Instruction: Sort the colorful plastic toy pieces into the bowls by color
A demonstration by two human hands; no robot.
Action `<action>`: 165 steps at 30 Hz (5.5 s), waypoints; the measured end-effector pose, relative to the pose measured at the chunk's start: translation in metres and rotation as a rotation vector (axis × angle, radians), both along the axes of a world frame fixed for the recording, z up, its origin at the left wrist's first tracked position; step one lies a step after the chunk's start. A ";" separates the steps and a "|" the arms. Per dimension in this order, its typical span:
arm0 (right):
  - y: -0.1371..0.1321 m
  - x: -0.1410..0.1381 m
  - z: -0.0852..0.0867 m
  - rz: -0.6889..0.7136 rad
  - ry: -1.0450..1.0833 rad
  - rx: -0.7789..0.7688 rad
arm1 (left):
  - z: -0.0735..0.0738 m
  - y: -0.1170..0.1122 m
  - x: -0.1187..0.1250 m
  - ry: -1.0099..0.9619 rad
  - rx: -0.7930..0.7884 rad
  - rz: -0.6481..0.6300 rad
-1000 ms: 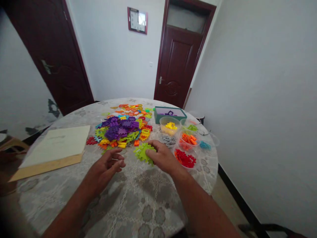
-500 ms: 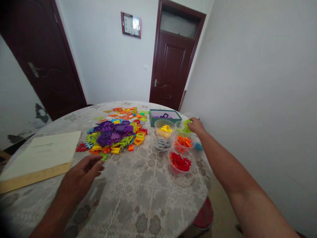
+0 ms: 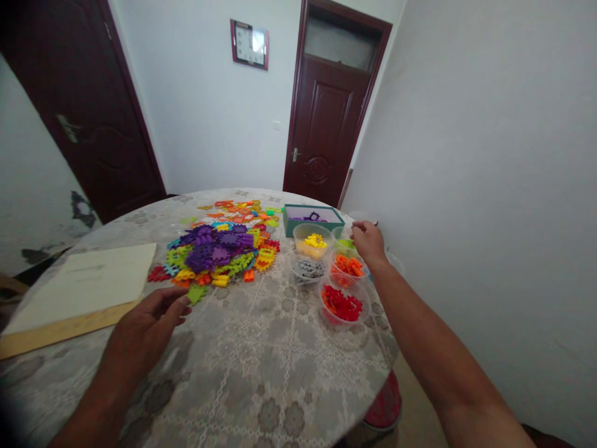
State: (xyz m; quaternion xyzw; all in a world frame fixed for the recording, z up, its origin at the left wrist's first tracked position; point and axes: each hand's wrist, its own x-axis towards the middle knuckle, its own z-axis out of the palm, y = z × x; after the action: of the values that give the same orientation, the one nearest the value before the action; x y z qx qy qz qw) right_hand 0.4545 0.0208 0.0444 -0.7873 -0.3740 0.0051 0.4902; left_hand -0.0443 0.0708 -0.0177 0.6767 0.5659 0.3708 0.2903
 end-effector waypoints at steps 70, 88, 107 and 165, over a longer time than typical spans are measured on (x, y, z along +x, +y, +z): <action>-0.005 -0.248 -0.128 0.812 -0.030 0.134 | -0.043 -0.062 0.049 0.573 0.278 -0.290; -0.004 -0.238 -0.130 0.879 -0.315 -0.003 | -0.042 -0.046 0.040 0.515 0.369 -0.325; 0.004 -0.208 -0.123 0.713 -0.292 -0.064 | -0.048 -0.048 0.044 0.447 0.384 -0.446; -0.017 -0.202 -0.088 1.009 -0.178 -0.287 | -0.064 -0.033 0.050 0.366 0.667 -0.532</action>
State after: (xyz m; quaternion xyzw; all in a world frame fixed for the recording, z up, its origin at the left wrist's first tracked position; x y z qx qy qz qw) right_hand 0.2530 0.0037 -0.0431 -0.5661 -0.7419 0.2242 0.2807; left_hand 0.0058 0.0380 -0.0819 0.9091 0.2642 0.3198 0.0370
